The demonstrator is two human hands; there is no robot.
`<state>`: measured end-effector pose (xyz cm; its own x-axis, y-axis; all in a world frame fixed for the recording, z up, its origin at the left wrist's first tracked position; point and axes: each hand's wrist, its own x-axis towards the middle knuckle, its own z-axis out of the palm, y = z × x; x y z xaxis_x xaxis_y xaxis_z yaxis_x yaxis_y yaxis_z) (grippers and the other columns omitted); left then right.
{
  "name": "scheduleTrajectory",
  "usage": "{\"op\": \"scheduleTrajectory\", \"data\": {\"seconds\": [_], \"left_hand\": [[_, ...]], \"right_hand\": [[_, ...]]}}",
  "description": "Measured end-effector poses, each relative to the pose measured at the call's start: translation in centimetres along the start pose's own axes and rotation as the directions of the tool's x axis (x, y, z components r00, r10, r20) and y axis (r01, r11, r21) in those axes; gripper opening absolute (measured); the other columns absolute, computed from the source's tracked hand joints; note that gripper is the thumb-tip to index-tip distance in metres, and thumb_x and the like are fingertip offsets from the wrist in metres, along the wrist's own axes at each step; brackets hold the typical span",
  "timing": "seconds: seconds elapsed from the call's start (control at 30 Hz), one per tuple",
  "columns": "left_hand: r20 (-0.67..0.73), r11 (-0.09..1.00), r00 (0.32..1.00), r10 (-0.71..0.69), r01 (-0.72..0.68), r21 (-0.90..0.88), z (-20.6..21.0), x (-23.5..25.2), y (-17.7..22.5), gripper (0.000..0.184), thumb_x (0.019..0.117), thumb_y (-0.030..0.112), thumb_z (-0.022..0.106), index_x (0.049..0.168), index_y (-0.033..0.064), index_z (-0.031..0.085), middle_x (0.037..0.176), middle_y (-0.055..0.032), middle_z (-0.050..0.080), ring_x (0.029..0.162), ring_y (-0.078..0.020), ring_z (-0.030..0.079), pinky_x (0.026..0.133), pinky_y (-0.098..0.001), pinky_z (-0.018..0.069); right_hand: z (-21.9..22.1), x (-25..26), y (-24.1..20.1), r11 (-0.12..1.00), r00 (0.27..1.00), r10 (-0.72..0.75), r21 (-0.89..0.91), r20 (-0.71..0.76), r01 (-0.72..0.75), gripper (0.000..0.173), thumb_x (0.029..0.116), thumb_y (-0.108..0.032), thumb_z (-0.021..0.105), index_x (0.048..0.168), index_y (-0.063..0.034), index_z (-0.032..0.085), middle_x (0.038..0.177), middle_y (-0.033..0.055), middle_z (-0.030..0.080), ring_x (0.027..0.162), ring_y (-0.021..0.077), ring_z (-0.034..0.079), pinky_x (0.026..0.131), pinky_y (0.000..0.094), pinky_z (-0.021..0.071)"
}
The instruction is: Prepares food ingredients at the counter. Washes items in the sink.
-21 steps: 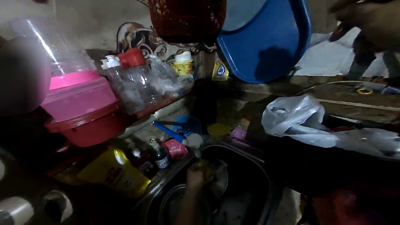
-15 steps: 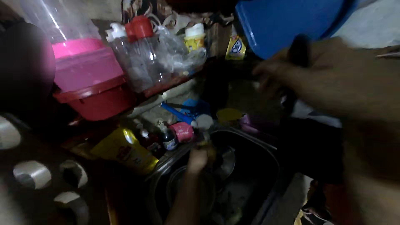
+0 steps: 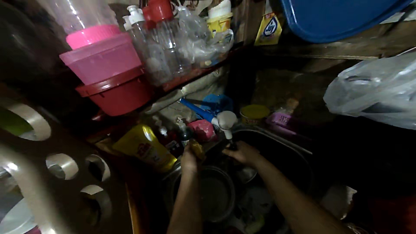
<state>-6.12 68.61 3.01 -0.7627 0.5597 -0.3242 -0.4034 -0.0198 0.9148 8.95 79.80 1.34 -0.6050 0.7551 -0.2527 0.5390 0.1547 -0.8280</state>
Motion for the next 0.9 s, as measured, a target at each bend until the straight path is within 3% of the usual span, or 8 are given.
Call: {"op": "scheduleTrajectory", "data": {"seconds": [0.1,0.2,0.27,0.37,0.5,0.6,0.77,0.9], "left_hand": [[-0.137,0.995,0.99,0.018,-0.032,-0.098,0.4,-0.4,-0.9,0.052,0.1097,0.049,0.036,0.124,0.0044,0.06,0.1,-0.0153,0.064,0.083,-0.0254,0.064,0.072,-0.045,0.0555],[-0.238,0.973,0.967,-0.089,0.032,-0.23,1.4,-1.5,-2.0,0.056,0.1104,0.049,0.03,0.13,0.0026,0.055,0.105,-0.0192,0.06,0.085,-0.0294,0.06,0.073,-0.0495,0.053],[-0.218,0.957,0.963,-0.159,0.097,-0.272,1.6,-2.0,-3.3,0.057,0.1112,0.047,0.028,0.134,0.0001,0.052,0.109,-0.0227,0.06,0.089,-0.0322,0.06,0.075,-0.0514,0.0533],[-0.06,0.894,0.972,-0.227,0.183,-0.408,2.0,-2.4,-5.1,0.044,0.1112,0.038,0.031,0.132,0.0032,0.048,0.109,-0.0194,0.058,0.091,-0.0298,0.061,0.075,-0.048,0.0549],[0.07,0.84,0.983,-0.169,0.181,-0.512,3.2,-2.9,-4.9,0.031,0.1102,0.028,0.037,0.123,0.0029,0.051,0.103,-0.0139,0.057,0.086,-0.0239,0.061,0.076,-0.0411,0.055],[0.151,0.94,0.987,-0.049,0.097,-0.327,3.4,-2.3,-5.3,0.025,0.1096,0.015,0.043,0.126,-0.0002,0.053,0.101,-0.0114,0.06,0.083,-0.0172,0.06,0.075,-0.03,0.0528],[0.171,0.994,0.985,-0.037,0.055,-0.1,3.4,-2.8,-5.0,0.021,0.1063,0.009,0.051,0.116,-0.0058,0.062,0.094,-0.0134,0.07,0.079,-0.018,0.068,0.074,-0.0311,0.0578],[0.198,0.989,0.98,-0.019,0.048,-0.143,3.6,-3.1,-4.7,0.022,0.1063,0.009,0.051,0.113,-0.0078,0.064,0.093,-0.0136,0.071,0.077,-0.0174,0.069,0.073,-0.0304,0.0589]], "right_hand": [[1.0,-0.3,-0.8,0.988,0.995,-0.012,0.155,-0.098,0.027,0.032,0.1047,-0.031,0.061,0.121,-0.004,0.069,0.104,0.018,0.07,0.087,0.0281,0.068,0.08,0.0481,0.0572],[2.1,-1.0,-1.6,0.901,0.984,0.094,0.433,-0.151,-0.02,0.031,0.108,-0.027,0.055,0.124,-0.0037,0.066,0.103,0.0139,0.071,0.08,0.0191,0.068,0.073,0.0356,0.0576],[2.8,-1.3,-1.2,0.8,0.979,0.154,0.599,-0.137,-0.042,0.029,0.1082,-0.023,0.054,0.125,-0.0023,0.066,0.104,0.0139,0.074,0.08,0.0185,0.072,0.071,0.0333,0.0596],[3.4,-2.1,-0.5,0.703,0.975,0.162,0.711,-0.149,-0.008,0.027,0.1077,-0.016,0.054,0.125,0.0024,0.063,0.103,0.0168,0.074,0.081,0.0217,0.075,0.072,0.035,0.0623],[4.4,-3.7,1.8,0.78,0.963,0.085,0.619,-0.255,0.095,0.023,0.1033,-0.013,0.06,0.119,0.0037,0.065,0.097,0.0134,0.069,0.073,0.0169,0.067,0.066,0.0319,0.0591],[5.0,-5.4,2.4,0.841,0.968,0.065,0.535,-0.242,0.078,0.021,0.1046,-0.015,0.058,0.114,0.0022,0.065,0.081,0.0056,0.063,0.06,0.0099,0.057,0.055,0.0249,0.05],[5.5,-7.7,2.7,0.907,0.954,-0.01,0.399,-0.299,0.135,0.023,0.1027,-0.017,0.06,0.115,0.0004,0.067,0.092,0.0085,0.068,0.074,0.0122,0.062,0.069,0.0309,0.0545],[5.3,-8.7,2.4,0.883,0.942,-0.044,0.428,-0.333,0.193,0.023,0.1009,-0.017,0.062,0.115,-0.0005,0.067,0.088,0.0067,0.067,0.07,0.0109,0.061,0.064,0.0293,0.0534]]}}
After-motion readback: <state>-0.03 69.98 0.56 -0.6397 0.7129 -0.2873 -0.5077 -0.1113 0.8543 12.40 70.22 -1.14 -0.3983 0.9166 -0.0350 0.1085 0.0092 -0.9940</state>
